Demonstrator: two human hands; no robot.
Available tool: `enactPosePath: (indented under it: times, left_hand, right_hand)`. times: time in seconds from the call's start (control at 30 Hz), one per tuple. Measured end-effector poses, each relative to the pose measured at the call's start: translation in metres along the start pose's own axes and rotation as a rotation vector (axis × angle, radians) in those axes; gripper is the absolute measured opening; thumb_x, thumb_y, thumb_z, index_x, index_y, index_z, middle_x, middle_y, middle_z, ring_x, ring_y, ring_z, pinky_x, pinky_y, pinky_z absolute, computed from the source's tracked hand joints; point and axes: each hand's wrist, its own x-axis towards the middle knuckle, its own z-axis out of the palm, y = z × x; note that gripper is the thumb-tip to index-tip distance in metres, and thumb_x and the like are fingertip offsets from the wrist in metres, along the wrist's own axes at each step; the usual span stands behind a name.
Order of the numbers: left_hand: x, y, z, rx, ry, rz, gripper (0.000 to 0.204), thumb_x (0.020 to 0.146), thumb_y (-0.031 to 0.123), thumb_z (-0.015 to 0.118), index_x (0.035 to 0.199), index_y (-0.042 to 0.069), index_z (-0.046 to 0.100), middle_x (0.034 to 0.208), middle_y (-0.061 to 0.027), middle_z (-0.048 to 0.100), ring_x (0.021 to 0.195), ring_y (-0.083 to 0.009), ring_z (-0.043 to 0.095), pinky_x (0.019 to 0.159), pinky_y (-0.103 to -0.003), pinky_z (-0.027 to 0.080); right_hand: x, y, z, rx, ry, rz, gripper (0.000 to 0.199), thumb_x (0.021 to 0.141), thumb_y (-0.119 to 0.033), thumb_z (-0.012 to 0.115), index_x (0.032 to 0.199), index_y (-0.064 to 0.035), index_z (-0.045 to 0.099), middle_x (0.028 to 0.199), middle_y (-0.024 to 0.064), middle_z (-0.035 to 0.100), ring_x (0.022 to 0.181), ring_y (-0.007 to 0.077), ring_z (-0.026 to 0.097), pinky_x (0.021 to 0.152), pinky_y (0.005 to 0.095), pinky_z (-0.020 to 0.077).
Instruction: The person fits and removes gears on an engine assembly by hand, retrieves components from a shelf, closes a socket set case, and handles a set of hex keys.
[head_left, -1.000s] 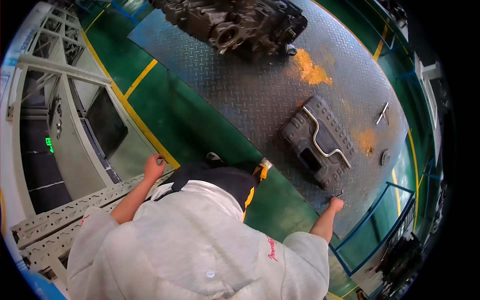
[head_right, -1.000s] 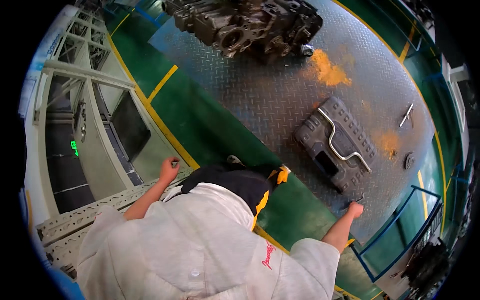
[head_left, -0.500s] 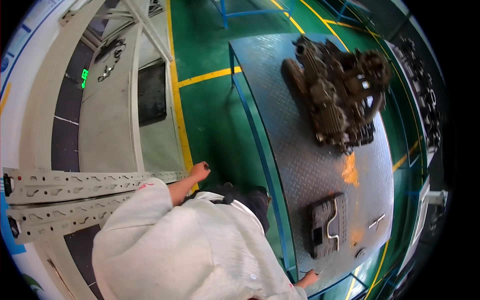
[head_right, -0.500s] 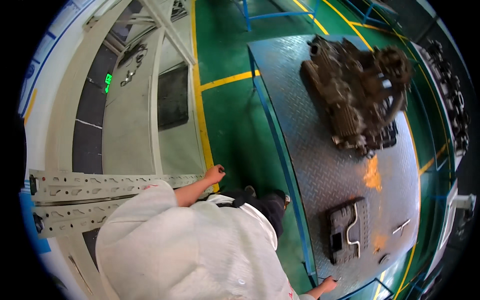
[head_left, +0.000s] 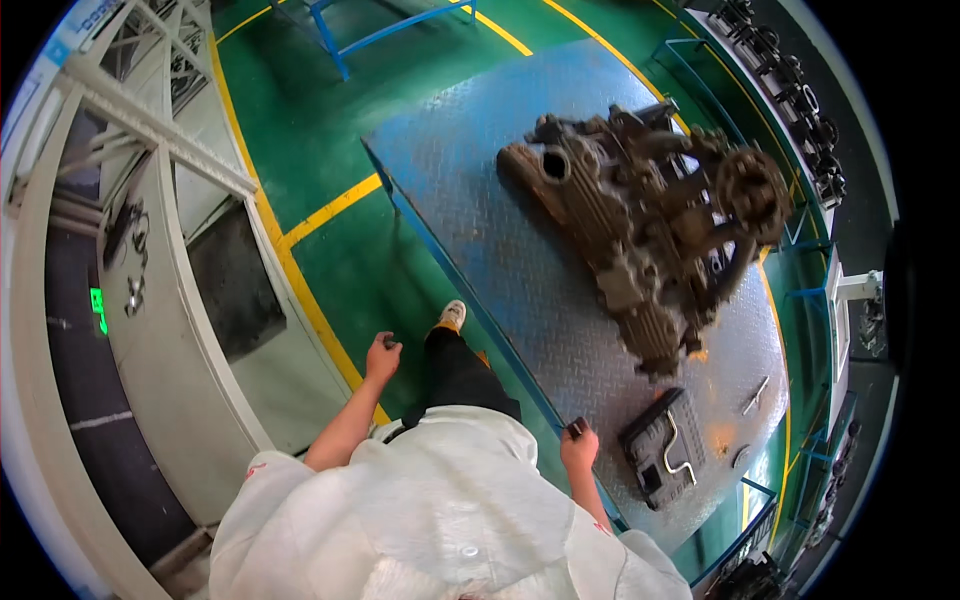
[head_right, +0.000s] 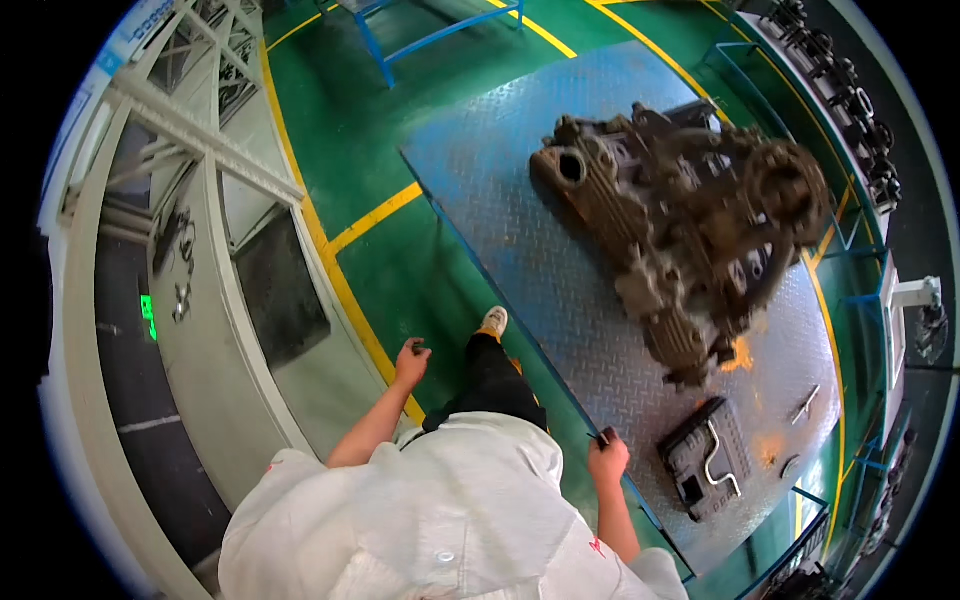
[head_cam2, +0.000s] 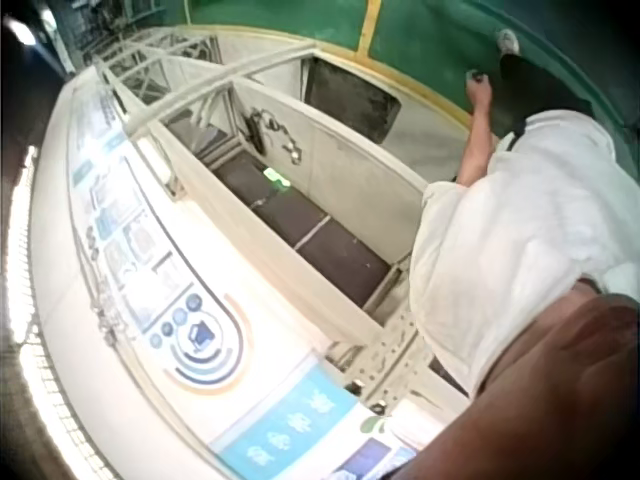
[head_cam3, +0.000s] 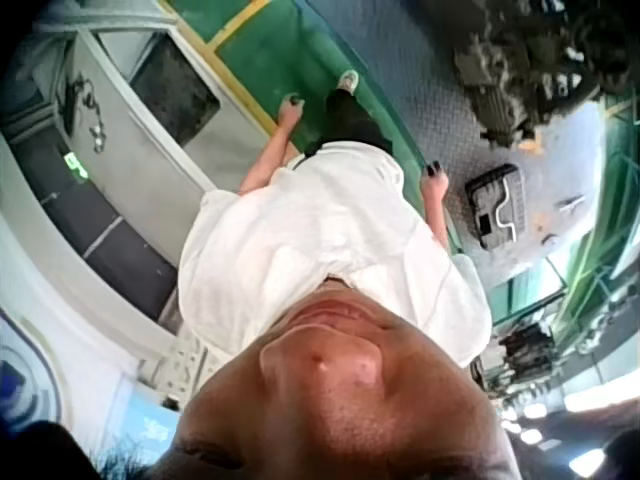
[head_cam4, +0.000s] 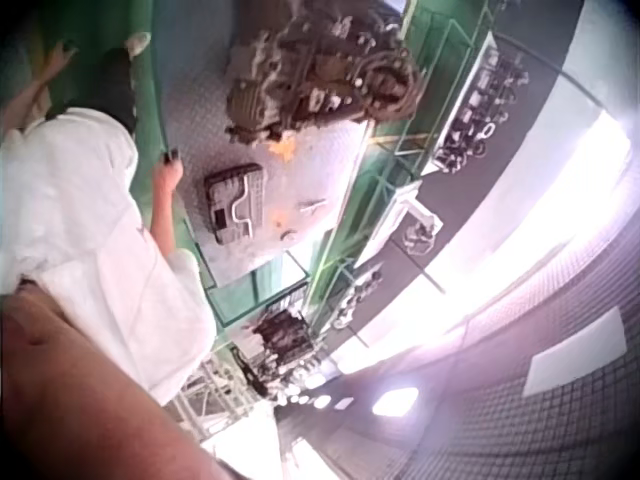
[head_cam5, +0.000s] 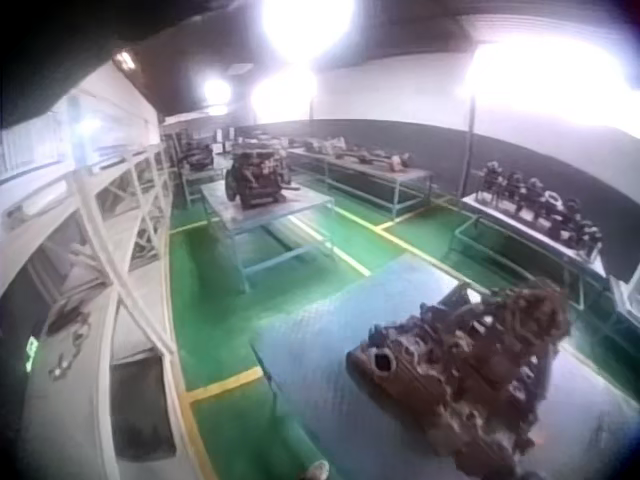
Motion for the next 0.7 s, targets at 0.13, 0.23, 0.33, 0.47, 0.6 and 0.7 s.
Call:
enactPosePath:
  times: [0.13, 0.23, 0.33, 0.47, 0.6, 0.7]
  left_hand:
    - [0.097, 0.074, -0.026, -0.072, -0.055, 0.070, 0.032, 0.078, 0.017, 0.062, 0.106, 0.002, 0.057, 0.083, -0.0103, 0.064, 0.077, -0.0196, 0.062, 0.070, -0.031, 0.048]
    - [0.154, 0.133, -0.028, -0.079, -0.045, 0.131, 0.029, 0.079, 0.019, 0.063, 0.102, 0.002, 0.060, 0.083, -0.0120, 0.067, 0.078, -0.0231, 0.064, 0.073, -0.033, 0.049]
    - [0.213, 0.203, -0.003, -0.069, -0.066, 0.187, 0.027, 0.079, 0.022, 0.062, 0.099, 0.004, 0.062, 0.085, -0.0117, 0.067, 0.080, -0.0245, 0.064, 0.074, -0.034, 0.049]
    - [0.282, 0.286, 0.048, -0.051, -0.220, 0.362, 0.028, 0.079, 0.024, 0.062, 0.098, 0.004, 0.063, 0.088, -0.0132, 0.067, 0.084, -0.0269, 0.064, 0.075, -0.035, 0.049]
    - [0.340, 0.352, 0.097, 0.026, -0.405, 0.403, 0.027, 0.080, 0.024, 0.061, 0.097, 0.003, 0.062, 0.090, -0.0144, 0.066, 0.086, -0.0288, 0.063, 0.076, -0.036, 0.048]
    - [0.384, 0.401, 0.142, -0.017, -0.548, 0.465, 0.025, 0.080, 0.020, 0.060, 0.096, 0.002, 0.061, 0.091, -0.0157, 0.064, 0.087, -0.0321, 0.061, 0.077, -0.039, 0.048]
  right_hand:
    - [0.065, -0.086, 0.021, -0.102, -0.225, 0.021, 0.021, 0.074, -0.019, 0.059, 0.090, -0.0041, 0.060, 0.084, 0.0223, 0.063, 0.082, 0.0421, 0.060, 0.071, 0.0472, 0.0488]
    - [0.089, -0.116, 0.016, -0.122, -0.282, 0.016, 0.021, 0.075, -0.020, 0.059, 0.088, -0.0041, 0.061, 0.087, 0.0213, 0.064, 0.086, 0.0418, 0.060, 0.072, 0.0479, 0.0485]
    - [0.099, -0.125, 0.016, -0.127, -0.254, 0.049, 0.021, 0.075, -0.020, 0.058, 0.088, -0.0036, 0.061, 0.085, 0.0207, 0.065, 0.085, 0.0415, 0.060, 0.071, 0.0476, 0.0484]
    - [0.089, -0.124, 0.033, -0.114, -0.093, 0.284, 0.019, 0.072, -0.017, 0.061, 0.082, -0.0014, 0.062, 0.078, 0.0200, 0.065, 0.078, 0.0392, 0.062, 0.067, 0.0458, 0.0487]
    - [0.050, -0.145, 0.051, 0.040, -0.037, 0.601, 0.012, 0.071, -0.012, 0.061, 0.072, -0.0004, 0.059, 0.061, 0.0141, 0.061, 0.054, 0.0271, 0.060, 0.053, 0.0392, 0.0466]
    - [0.028, -0.198, 0.070, 0.279, 0.041, 0.899, 0.009, 0.072, -0.008, 0.060, 0.074, -0.0010, 0.056, 0.061, 0.0123, 0.059, 0.052, 0.0239, 0.056, 0.051, 0.0369, 0.0446]
